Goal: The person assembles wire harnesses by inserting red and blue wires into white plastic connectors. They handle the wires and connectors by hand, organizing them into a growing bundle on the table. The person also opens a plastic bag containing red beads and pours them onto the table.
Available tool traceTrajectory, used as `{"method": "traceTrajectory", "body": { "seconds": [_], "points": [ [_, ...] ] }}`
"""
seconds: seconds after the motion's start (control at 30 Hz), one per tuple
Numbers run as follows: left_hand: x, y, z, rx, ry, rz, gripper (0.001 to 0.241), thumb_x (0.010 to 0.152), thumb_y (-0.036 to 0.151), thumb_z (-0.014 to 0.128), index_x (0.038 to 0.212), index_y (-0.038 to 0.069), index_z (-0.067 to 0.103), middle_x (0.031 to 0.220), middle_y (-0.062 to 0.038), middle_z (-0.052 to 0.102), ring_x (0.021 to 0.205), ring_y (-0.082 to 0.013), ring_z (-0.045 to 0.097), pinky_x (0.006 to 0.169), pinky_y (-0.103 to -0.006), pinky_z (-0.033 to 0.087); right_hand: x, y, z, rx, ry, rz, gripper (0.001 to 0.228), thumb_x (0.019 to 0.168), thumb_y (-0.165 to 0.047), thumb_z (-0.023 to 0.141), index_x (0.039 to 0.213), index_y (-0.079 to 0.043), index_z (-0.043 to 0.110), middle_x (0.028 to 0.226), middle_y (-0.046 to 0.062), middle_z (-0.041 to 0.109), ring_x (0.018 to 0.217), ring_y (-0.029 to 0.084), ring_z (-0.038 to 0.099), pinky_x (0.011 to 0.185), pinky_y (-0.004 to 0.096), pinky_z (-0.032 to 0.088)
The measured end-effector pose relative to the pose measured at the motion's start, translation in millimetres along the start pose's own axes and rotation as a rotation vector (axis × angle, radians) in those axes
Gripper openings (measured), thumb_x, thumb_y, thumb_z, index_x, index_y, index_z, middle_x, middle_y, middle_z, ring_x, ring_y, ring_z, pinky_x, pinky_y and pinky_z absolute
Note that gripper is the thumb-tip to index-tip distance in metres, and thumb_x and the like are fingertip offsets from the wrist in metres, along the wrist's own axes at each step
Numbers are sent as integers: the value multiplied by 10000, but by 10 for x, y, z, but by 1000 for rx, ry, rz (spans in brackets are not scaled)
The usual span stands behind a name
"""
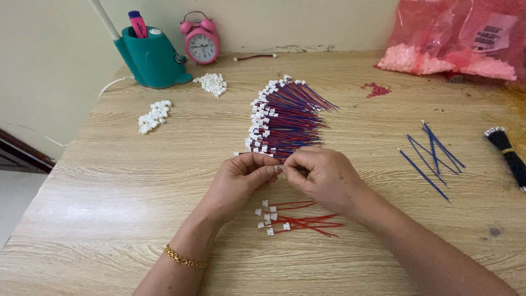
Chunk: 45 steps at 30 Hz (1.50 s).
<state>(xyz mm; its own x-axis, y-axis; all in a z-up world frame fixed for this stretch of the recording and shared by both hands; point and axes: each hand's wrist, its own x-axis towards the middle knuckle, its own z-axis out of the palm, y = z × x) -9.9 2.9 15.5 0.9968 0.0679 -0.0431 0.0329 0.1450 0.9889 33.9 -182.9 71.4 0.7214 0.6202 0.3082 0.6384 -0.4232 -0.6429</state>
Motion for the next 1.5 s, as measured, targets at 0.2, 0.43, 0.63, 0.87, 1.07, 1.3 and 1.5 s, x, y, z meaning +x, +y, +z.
{"method": "traceTrajectory", "body": {
  "seconds": [0.2,0.43,0.63,0.87,1.07,1.3,1.5],
  "points": [
    [-21,48,39,58,-7,42,148,854,89,732,990,31,732,785,-56,701,762,-94,617,686,-217,512,-5,-20,21,3,24,23,162,854,-212,686,730,-108,679,615,77,607,633,230,634,622,323,509],
    [-5,235,135,254,76,142,160,782,50,760,937,13,773,862,-191,748,863,-245,706,809,-386,551,-16,134,35,-96,31,-69,151,912,-200,592,860,-96,690,767,132,680,801,324,675,701,403,526],
    [75,178,101,470,291,15,130,835,122,724,947,79,775,925,-35,767,850,-86,631,848,-216,470,-70,496,-447,-301,-95,226,404,923,-420,505,1182,-138,633,1148,78,648,1077,256,572,888,423,450],
    [114,28,-33,521,180,303,299,823,48,665,1107,122,720,1267,-29,618,804,-100,668,834,-224,483,-526,1105,-1304,-840,-129,757,906,645,-665,757,1332,-142,483,1365,154,488,1258,363,458,1040,461,376],
    [55,22,-71,508,208,310,252,827,53,671,1063,123,722,1178,-28,659,919,-97,642,777,-223,479,-526,1364,-1528,-736,-273,954,512,740,-575,706,1032,-157,661,979,91,630,943,245,579,796,356,438],
    [-94,171,-94,330,255,138,253,877,78,677,1109,171,714,605,-32,526,488,-103,353,431,-271,288,-482,942,-1489,-713,-405,914,182,773,-307,602,696,-159,674,695,39,641,666,174,573,584,349,395],
    [-424,515,-34,429,236,295,230,865,66,659,1090,104,692,993,-18,739,665,-107,574,597,-253,442,-647,1159,-1361,-800,-415,665,207,802,-215,481,760,-90,640,820,116,701,736,283,637,668,413,477]
  ]
}}
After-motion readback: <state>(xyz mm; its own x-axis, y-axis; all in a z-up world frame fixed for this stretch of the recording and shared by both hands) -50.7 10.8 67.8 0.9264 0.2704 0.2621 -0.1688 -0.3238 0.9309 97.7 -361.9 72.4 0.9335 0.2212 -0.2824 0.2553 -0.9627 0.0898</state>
